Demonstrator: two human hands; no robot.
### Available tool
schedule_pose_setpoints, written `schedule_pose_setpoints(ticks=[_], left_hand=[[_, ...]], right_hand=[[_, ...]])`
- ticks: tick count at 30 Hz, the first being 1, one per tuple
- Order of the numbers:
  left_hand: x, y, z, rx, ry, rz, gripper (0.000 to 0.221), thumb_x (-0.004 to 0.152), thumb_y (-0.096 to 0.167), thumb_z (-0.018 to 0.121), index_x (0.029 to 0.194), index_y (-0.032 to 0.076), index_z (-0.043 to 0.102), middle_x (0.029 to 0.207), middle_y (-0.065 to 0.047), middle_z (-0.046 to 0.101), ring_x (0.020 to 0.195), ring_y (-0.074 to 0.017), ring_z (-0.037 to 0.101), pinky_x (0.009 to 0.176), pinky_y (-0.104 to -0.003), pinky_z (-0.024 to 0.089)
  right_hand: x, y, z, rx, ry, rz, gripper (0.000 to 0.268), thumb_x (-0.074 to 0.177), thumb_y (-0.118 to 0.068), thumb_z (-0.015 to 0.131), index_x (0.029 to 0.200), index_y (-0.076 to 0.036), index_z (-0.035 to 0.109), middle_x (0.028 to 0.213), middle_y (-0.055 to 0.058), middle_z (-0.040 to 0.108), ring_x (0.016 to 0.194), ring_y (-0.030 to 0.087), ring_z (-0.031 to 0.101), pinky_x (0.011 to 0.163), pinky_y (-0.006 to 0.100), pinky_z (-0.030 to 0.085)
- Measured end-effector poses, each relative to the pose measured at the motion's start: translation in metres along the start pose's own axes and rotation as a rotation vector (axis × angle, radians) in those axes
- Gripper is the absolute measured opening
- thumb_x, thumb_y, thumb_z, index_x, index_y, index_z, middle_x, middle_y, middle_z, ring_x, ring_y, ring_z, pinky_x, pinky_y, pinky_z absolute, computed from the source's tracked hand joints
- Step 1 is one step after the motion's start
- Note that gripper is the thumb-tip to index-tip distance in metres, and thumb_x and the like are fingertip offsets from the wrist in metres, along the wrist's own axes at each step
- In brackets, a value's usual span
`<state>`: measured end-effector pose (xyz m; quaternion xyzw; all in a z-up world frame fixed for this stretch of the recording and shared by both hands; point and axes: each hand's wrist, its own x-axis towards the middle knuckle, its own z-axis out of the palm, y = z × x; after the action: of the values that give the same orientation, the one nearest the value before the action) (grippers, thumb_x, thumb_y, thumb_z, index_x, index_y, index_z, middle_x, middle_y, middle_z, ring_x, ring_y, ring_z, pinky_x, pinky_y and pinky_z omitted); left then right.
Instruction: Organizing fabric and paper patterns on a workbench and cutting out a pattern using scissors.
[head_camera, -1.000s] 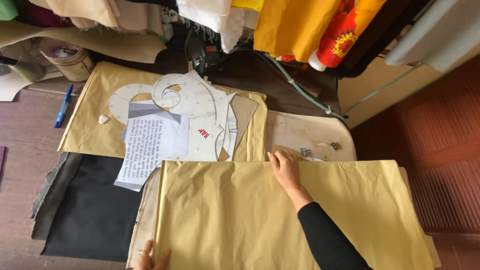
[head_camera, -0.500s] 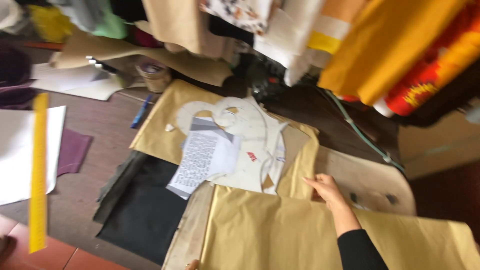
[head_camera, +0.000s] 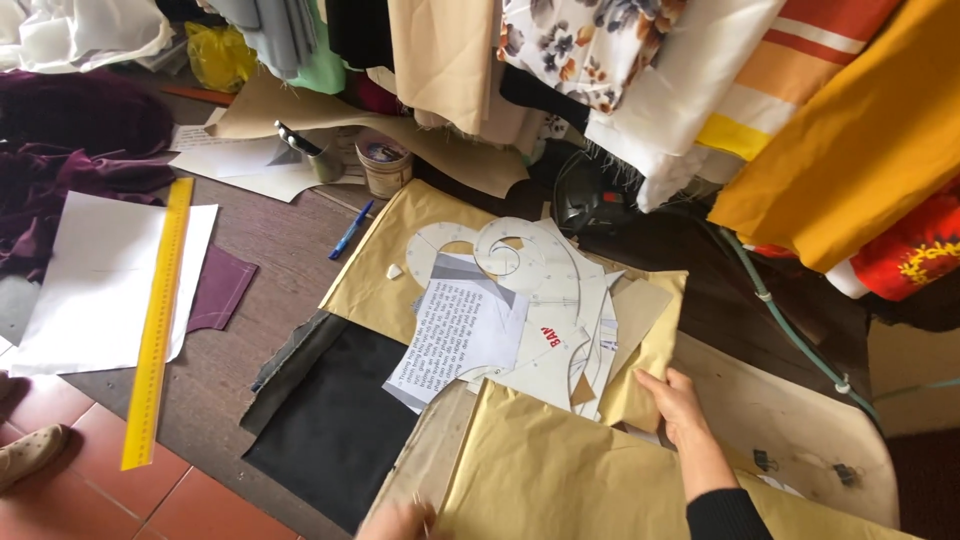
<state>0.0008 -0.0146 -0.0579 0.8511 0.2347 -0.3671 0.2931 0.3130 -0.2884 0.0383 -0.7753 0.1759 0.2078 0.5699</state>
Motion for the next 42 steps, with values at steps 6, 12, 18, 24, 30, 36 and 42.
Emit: schedule_pose_setpoints(ticks=[6, 12, 18, 24, 30, 36, 42], left_hand=[[0.002, 0.004, -0.173, -0.147, 0.739, 0.317, 0.012, 0.082, 0.015, 0.056, 0.08, 0.019, 0.066, 0.08, -0.001, 0.07, 0.073, -0.0232, 0.067, 0.061, -0.039, 0.052], [0.156, -0.028, -0.285, -0.045, 0.864, 0.378, 0.044, 0.08, 0.032, 0.069, 0.114, 0.004, 0.063, 0.114, -0.017, 0.062, 0.102, -0.0333, 0.062, 0.095, -0.038, 0.045], [0.172, -0.008, -0.325, -0.128, 0.647, 0.225, 0.031, 0.075, 0.033, 0.07, 0.098, 0.013, 0.066, 0.114, -0.011, 0.06, 0.103, -0.03, 0.061, 0.09, -0.042, 0.049], [0.144, -0.004, -0.339, -0.173, 0.527, 0.186, 0.015, 0.077, 0.032, 0.069, 0.086, 0.022, 0.062, 0.094, 0.001, 0.064, 0.088, -0.0168, 0.062, 0.072, -0.035, 0.052], [0.117, -0.057, -0.375, -0.552, 0.651, 0.184, 0.02, 0.076, 0.025, 0.067, 0.091, 0.016, 0.077, 0.083, -0.002, 0.074, 0.074, -0.016, 0.068, 0.068, -0.031, 0.054], [0.232, -0.177, -0.384, -0.279, 0.844, 0.061, 0.025, 0.071, 0.039, 0.077, 0.087, 0.02, 0.077, 0.082, -0.002, 0.075, 0.084, -0.0247, 0.07, 0.073, -0.036, 0.052], [0.177, -0.121, -0.381, -0.16, 0.878, 0.179, 0.043, 0.084, 0.048, 0.07, 0.101, 0.008, 0.073, 0.094, -0.012, 0.067, 0.086, -0.0267, 0.063, 0.063, -0.043, 0.052]], right_hand=[[-0.047, -0.026, 0.005, -0.106, 0.101, 0.07, 0.061, 0.085, -0.028, 0.065, 0.137, -0.001, 0.048, 0.14, 0.014, 0.052, 0.13, 0.028, 0.047, 0.107, 0.038, 0.036], [-0.092, -0.052, 0.029, -0.005, 0.204, 0.213, 0.082, 0.083, -0.03, 0.062, 0.151, -0.007, 0.022, 0.154, 0.009, 0.033, 0.143, 0.026, 0.03, 0.117, 0.05, 0.021], [-0.05, 0.011, 0.019, 0.434, 0.22, 0.192, 0.039, 0.092, -0.02, 0.06, 0.122, 0.005, 0.053, 0.119, 0.025, 0.059, 0.107, 0.041, 0.056, 0.087, 0.053, 0.05], [-0.03, 0.05, 0.022, 0.497, 0.175, 0.275, 0.048, 0.093, -0.036, 0.053, 0.135, -0.014, 0.046, 0.114, 0.023, 0.054, 0.107, 0.032, 0.051, 0.099, 0.043, 0.044], [-0.028, 0.076, 0.034, 0.674, 0.16, 0.169, 0.031, 0.096, -0.031, 0.053, 0.125, -0.021, 0.051, 0.113, 0.013, 0.056, 0.101, 0.025, 0.054, 0.096, 0.04, 0.046], [-0.021, 0.08, 0.05, 0.631, 0.212, 0.212, 0.048, 0.086, -0.026, 0.057, 0.133, -0.023, 0.047, 0.131, 0.005, 0.048, 0.12, 0.02, 0.048, 0.097, 0.04, 0.043], [-0.056, 0.023, 0.069, 0.47, 0.296, 0.252, 0.065, 0.075, -0.016, 0.071, 0.136, -0.004, 0.051, 0.155, 0.009, 0.032, 0.085, 0.026, 0.057, 0.079, 0.036, 0.052]])
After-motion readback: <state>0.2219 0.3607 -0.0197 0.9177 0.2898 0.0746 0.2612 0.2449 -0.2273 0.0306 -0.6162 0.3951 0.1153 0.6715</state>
